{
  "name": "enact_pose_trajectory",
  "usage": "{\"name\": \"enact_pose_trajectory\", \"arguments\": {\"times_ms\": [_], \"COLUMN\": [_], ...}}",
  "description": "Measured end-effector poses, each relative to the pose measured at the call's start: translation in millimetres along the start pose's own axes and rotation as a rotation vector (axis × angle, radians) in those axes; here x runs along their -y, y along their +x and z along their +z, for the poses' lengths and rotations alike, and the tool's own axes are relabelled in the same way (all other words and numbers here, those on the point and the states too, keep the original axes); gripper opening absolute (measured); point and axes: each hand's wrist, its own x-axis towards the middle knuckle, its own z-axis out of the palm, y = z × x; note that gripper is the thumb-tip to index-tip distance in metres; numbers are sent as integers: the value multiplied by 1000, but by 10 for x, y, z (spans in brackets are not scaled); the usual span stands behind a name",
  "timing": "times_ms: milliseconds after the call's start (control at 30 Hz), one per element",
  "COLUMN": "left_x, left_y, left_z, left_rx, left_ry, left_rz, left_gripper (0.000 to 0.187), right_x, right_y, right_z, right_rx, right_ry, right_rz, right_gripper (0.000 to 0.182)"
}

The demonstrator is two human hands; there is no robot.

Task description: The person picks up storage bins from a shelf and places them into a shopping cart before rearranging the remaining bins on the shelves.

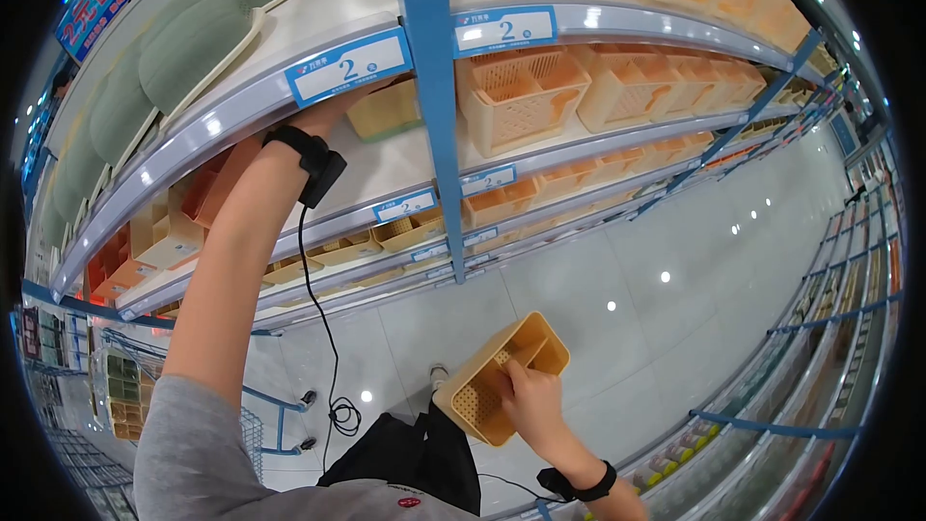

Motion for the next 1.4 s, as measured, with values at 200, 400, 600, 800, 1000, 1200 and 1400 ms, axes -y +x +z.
{"name": "enact_pose_trajectory", "arguments": {"times_ms": [200, 400, 600, 800, 1000, 1200, 1400], "left_x": [-66, -36, 281, 366, 565, 1044, 1619], "left_y": [-146, -815, -1576, -2392, -3385, -4445, -5532], "left_z": [-203, -623, -527, -862, -1419, -1750, -1725], "left_rx": [1, 62, -339, -206, -86, -79, -24], "left_ry": [-25, -144, -255, -168, -263, -255, -394], "left_rz": [15, 81, 439, 463, 310, 71, -292], "left_gripper": [23, 23, 15, 10, 13, 18, 22], "right_x": [114, 291, 161, 521, 996, 1399, 1755], "right_y": [23, 178, 291, 214, 75, -159, -477], "right_z": [64, 275, 813, 1131, 1441, 1790, 2085], "right_rx": [29, 78, 243, 388, 467, 536, 498], "right_ry": [34, 90, 230, -91, -40, -41, 16], "right_rz": [34, -62, -82, -281, -428, -430, -466], "right_gripper": [11, 4, 6, 12, 16, 13, 11]}}
